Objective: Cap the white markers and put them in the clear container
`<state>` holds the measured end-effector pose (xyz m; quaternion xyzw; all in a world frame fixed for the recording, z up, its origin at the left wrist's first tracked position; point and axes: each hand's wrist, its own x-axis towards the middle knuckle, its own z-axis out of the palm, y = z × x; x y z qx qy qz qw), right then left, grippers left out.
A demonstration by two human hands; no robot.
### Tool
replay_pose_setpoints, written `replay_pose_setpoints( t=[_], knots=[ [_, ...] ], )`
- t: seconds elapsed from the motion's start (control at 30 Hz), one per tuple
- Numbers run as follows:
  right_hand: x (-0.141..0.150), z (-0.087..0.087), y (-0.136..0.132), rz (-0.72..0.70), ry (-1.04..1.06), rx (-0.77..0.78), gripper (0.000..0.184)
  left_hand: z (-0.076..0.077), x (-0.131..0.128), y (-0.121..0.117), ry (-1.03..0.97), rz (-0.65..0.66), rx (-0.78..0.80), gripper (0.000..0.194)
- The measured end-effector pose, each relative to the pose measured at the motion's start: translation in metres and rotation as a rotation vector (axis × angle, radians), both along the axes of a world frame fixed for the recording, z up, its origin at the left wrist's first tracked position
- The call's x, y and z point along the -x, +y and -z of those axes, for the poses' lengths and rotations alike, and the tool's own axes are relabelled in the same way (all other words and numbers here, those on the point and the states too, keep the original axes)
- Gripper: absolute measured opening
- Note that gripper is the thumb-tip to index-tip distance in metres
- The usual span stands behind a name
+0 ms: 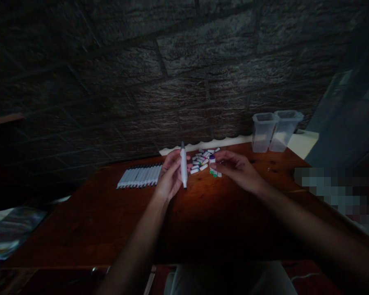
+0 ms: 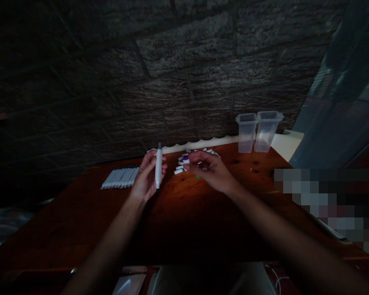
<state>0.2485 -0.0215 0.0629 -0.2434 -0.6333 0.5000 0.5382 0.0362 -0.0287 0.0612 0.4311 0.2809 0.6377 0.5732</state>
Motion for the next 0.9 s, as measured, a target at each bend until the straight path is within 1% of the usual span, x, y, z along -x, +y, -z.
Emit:
replay_pose_setpoints(
  t=[0.03, 0.1, 0.2, 0.3, 0.4, 0.53, 0.67, 0.8, 0.9],
  knots=[
    [0.0, 0.001, 0.0, 0.002, -0.001, 0.0, 0.018, 0.0, 0.0, 0.001, -0.005, -0.031, -0.002, 0.03],
    [0.002, 0.003, -0.002, 0.002, -0.012, -0.003, 0.022, 0.001, -0.001, 0.003, -0.007, -0.054, -0.005, 0.026],
    [0.003, 0.005, -0.003, 0.004, -0.065, -0.021, 0.027, 0.003, -0.003, 0.003, -0.003, -0.036, -0.024, 0.032],
    [0.002, 0.007, -0.001, 0.024, -0.085, -0.047, 0.022, 0.006, -0.004, 0.003, 0.001, -0.013, -0.053, 0.038],
    [0.001, 0.007, 0.0, 0.044, -0.125, -0.094, 0.02, 0.009, -0.004, 0.004, 0.016, -0.001, -0.089, 0.036],
    [0.003, 0.007, -0.004, 0.004, -0.209, -0.145, 0.022, 0.009, -0.005, 0.004, 0.001, 0.023, -0.12, 0.036],
    [0.007, 0.008, -0.011, -0.05, -0.24, -0.154, 0.021, 0.004, -0.005, 0.0, -0.038, 0.06, -0.11, 0.03],
    [0.007, 0.008, -0.015, -0.053, -0.292, -0.228, 0.022, 0.004, -0.004, 0.0, -0.036, 0.038, -0.128, 0.034],
    [0.007, 0.006, -0.017, -0.009, -0.346, -0.327, 0.022, 0.006, -0.003, 0.001, -0.022, 0.029, -0.126, 0.036]
  ],
)
